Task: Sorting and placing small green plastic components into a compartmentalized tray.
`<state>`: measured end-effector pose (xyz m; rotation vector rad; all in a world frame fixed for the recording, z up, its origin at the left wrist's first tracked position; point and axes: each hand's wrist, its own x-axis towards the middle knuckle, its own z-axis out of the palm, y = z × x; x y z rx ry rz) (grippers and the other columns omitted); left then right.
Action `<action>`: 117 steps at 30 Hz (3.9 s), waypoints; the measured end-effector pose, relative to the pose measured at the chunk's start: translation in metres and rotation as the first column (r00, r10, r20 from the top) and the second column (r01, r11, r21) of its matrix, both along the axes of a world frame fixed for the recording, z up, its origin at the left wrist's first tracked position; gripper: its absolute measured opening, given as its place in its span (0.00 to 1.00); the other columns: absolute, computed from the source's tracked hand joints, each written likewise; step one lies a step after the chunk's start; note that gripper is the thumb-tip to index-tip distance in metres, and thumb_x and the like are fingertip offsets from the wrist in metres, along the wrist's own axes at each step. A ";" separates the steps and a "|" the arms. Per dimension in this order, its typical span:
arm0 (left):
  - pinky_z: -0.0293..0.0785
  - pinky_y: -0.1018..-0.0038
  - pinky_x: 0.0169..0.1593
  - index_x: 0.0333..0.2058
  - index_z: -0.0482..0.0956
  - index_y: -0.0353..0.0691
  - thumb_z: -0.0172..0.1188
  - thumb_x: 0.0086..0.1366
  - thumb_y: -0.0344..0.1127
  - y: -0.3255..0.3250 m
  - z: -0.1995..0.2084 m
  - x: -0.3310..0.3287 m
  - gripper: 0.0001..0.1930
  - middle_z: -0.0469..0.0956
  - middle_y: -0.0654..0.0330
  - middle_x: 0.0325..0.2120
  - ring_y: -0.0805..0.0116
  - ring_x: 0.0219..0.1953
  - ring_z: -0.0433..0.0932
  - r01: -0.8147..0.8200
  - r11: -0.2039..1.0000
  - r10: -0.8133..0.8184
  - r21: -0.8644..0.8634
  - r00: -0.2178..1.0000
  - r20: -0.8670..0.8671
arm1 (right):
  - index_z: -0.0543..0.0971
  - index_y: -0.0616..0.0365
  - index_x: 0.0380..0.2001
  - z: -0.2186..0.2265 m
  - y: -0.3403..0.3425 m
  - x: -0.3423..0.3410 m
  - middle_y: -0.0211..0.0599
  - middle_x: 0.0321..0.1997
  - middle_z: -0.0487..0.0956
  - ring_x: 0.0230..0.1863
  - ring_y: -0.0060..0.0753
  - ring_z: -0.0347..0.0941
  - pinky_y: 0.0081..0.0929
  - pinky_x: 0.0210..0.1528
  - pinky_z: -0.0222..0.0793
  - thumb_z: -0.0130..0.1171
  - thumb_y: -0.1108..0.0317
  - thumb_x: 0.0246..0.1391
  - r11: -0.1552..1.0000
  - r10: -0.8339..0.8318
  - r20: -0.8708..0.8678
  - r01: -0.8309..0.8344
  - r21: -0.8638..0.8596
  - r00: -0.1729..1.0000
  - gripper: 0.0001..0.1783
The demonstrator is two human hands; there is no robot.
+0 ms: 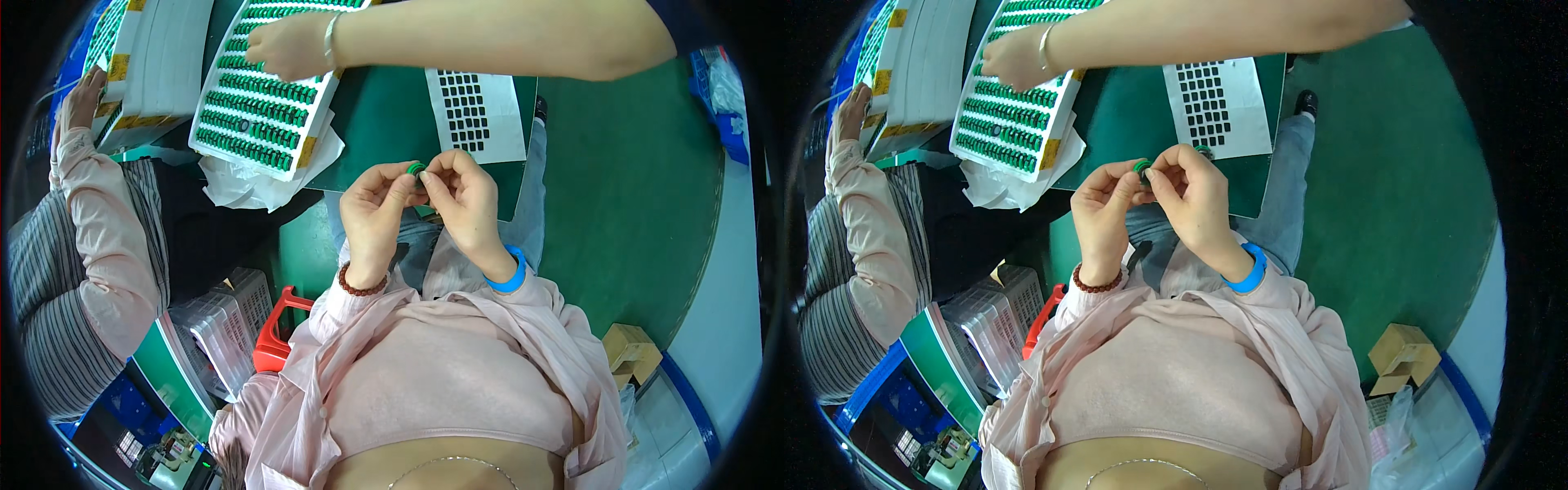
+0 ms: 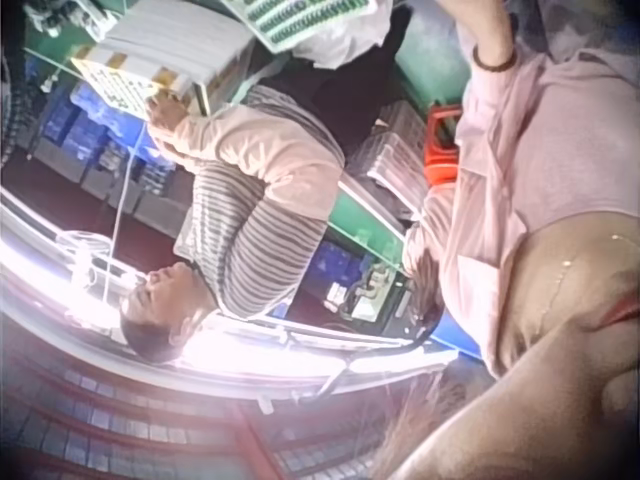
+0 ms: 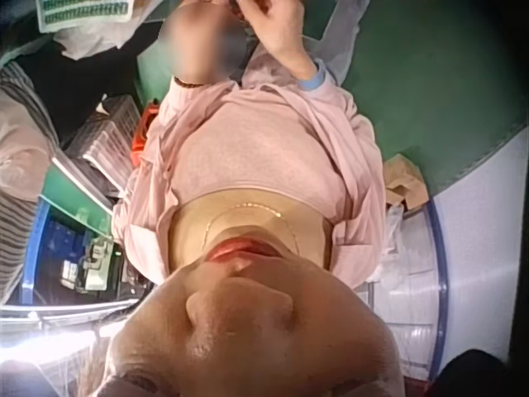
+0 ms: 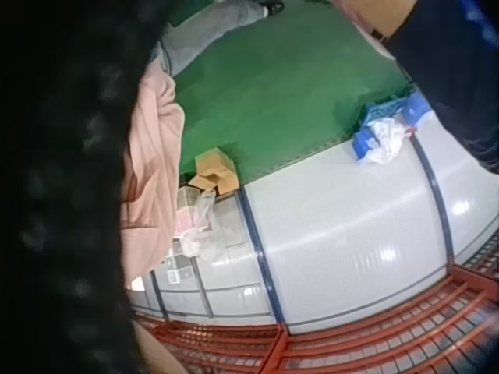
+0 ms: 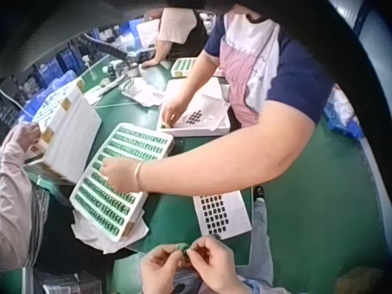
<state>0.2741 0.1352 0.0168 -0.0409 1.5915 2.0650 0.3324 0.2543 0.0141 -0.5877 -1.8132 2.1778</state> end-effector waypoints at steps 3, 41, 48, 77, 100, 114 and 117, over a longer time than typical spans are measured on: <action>0.79 0.79 0.35 0.40 0.80 0.28 0.60 0.64 0.22 -0.004 0.001 -0.002 0.06 0.82 0.58 0.32 0.74 0.31 0.81 0.039 0.999 -0.038 0.008 0.995 -0.093 | 0.71 0.66 0.38 -0.001 -0.002 0.001 0.35 0.33 0.76 0.26 0.16 0.74 0.17 0.24 0.69 0.59 0.83 0.55 0.992 -0.070 0.027 0.067 0.105 0.997 0.09; 0.71 0.65 0.40 0.29 0.86 0.44 0.63 0.53 0.22 -0.123 -0.025 -0.176 0.08 0.80 0.60 0.27 0.58 0.34 0.76 -0.710 0.412 -0.525 -0.572 0.328 -0.785 | 0.79 0.60 0.36 -0.050 0.073 0.005 0.40 0.37 0.76 0.39 0.44 0.73 0.36 0.42 0.70 0.58 0.81 0.53 0.308 -0.213 -0.151 0.213 0.927 0.965 0.07; 0.72 0.63 0.42 0.26 0.84 0.43 0.70 0.51 0.33 -0.128 -0.026 -0.189 0.04 0.79 0.60 0.27 0.57 0.35 0.76 -0.728 0.304 -0.447 -0.614 0.460 -0.767 | 0.79 0.61 0.36 -0.052 0.072 0.005 0.41 0.37 0.76 0.39 0.44 0.74 0.36 0.42 0.71 0.58 0.81 0.54 0.311 -0.220 -0.148 0.213 0.926 0.964 0.07; 0.83 0.75 0.39 0.43 0.78 0.29 0.57 0.69 0.28 0.004 -0.030 -0.007 0.08 0.81 0.56 0.36 0.70 0.33 0.83 0.070 0.983 -0.112 0.171 0.962 0.247 | 0.73 0.61 0.35 -0.016 0.019 0.005 0.25 0.27 0.72 0.25 0.12 0.66 0.14 0.28 0.65 0.55 0.73 0.63 0.991 0.102 0.173 -0.084 -0.105 0.980 0.03; 0.83 0.74 0.38 0.41 0.78 0.28 0.60 0.64 0.23 0.008 -0.020 0.002 0.08 0.82 0.55 0.35 0.70 0.33 0.82 0.031 0.986 -0.045 0.164 0.996 0.081 | 0.74 0.63 0.35 -0.013 0.008 -0.001 0.31 0.31 0.75 0.31 0.19 0.71 0.20 0.32 0.70 0.59 0.78 0.55 0.843 -0.075 -0.014 0.071 0.534 0.997 0.05; 0.73 0.63 0.38 0.32 0.81 0.36 0.62 0.55 0.23 -0.099 -0.006 -0.148 0.05 0.80 0.53 0.29 0.53 0.33 0.78 -0.787 0.449 -0.208 -0.424 0.369 -0.906 | 0.80 0.61 0.36 -0.025 0.054 0.019 0.38 0.37 0.77 0.38 0.40 0.73 0.33 0.37 0.71 0.62 0.80 0.50 0.295 -0.246 -0.042 0.117 0.948 0.968 0.08; 0.75 0.67 0.36 0.32 0.83 0.36 0.64 0.54 0.22 -0.111 -0.020 -0.172 0.06 0.82 0.54 0.27 0.57 0.29 0.81 -0.760 0.402 -0.280 -0.511 0.429 -0.859 | 0.81 0.61 0.35 -0.025 0.056 0.017 0.38 0.37 0.77 0.39 0.42 0.73 0.34 0.39 0.71 0.62 0.80 0.50 0.304 -0.198 -0.051 0.111 0.946 0.979 0.08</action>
